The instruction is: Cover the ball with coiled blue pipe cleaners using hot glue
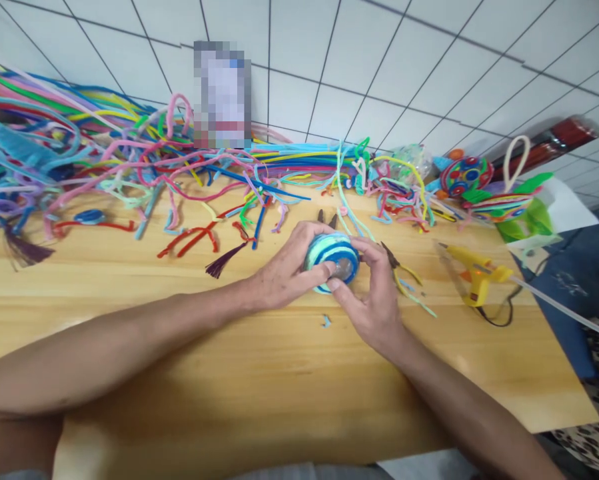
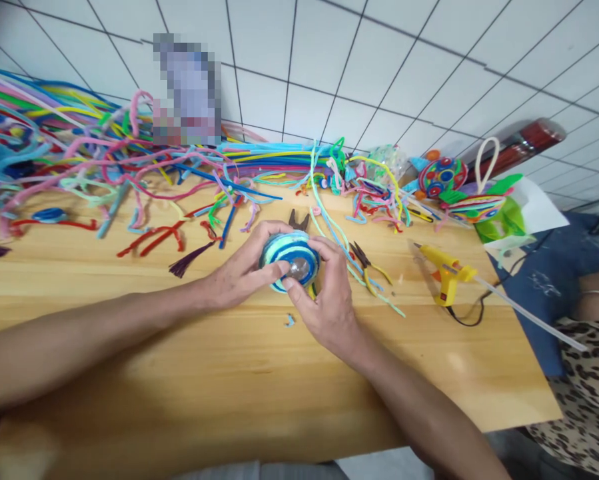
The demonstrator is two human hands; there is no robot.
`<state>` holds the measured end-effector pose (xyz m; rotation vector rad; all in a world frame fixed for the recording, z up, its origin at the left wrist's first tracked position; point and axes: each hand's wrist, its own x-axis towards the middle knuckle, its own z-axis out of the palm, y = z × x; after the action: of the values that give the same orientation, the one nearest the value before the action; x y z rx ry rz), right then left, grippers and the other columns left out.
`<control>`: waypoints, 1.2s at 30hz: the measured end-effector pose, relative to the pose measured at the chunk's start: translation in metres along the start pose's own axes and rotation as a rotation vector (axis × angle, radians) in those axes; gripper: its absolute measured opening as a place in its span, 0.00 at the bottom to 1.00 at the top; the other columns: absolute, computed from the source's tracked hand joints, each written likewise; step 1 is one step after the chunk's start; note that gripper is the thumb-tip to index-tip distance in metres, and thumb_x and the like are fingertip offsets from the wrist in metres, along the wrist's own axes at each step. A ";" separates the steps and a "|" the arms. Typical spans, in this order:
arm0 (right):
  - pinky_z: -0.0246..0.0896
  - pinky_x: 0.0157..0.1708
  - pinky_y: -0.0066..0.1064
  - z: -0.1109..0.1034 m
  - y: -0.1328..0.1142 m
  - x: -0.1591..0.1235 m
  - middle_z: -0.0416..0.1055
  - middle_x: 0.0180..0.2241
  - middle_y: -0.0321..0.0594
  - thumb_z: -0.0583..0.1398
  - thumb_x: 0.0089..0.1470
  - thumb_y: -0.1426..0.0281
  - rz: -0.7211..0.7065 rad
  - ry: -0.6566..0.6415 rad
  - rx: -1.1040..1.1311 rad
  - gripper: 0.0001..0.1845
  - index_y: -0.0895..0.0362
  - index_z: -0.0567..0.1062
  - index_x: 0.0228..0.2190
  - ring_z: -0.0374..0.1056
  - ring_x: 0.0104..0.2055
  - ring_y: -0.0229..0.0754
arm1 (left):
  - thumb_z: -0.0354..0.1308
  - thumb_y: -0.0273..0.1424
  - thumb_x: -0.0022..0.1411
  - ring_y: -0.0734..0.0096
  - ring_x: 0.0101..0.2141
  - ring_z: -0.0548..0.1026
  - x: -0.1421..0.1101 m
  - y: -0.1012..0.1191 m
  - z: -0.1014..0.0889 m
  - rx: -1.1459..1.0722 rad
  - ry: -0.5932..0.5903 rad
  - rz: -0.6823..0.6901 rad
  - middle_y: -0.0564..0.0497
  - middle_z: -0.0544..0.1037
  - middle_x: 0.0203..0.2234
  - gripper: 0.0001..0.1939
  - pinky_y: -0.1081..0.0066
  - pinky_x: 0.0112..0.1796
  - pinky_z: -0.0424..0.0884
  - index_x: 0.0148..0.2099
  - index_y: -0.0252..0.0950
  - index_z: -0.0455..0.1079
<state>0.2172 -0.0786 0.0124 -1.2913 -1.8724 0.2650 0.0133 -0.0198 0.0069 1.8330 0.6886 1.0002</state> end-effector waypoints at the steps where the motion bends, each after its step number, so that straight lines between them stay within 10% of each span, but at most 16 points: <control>1: 0.70 0.61 0.56 0.000 -0.001 0.000 0.70 0.61 0.51 0.65 0.65 0.60 0.012 0.000 0.012 0.29 0.50 0.65 0.62 0.69 0.64 0.56 | 0.60 0.37 0.72 0.54 0.61 0.71 0.000 0.000 0.000 0.001 0.001 0.001 0.42 0.71 0.59 0.22 0.52 0.65 0.69 0.63 0.40 0.63; 36: 0.67 0.64 0.60 0.014 0.012 -0.008 0.69 0.59 0.49 0.66 0.59 0.63 -0.015 0.071 0.154 0.30 0.48 0.66 0.60 0.68 0.64 0.58 | 0.60 0.37 0.71 0.52 0.62 0.70 -0.001 -0.007 0.004 0.049 0.015 0.122 0.40 0.70 0.59 0.23 0.51 0.63 0.71 0.64 0.41 0.61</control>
<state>0.2164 -0.0766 -0.0076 -1.1675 -1.7648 0.3441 0.0158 -0.0199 -0.0009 1.9308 0.6211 1.0851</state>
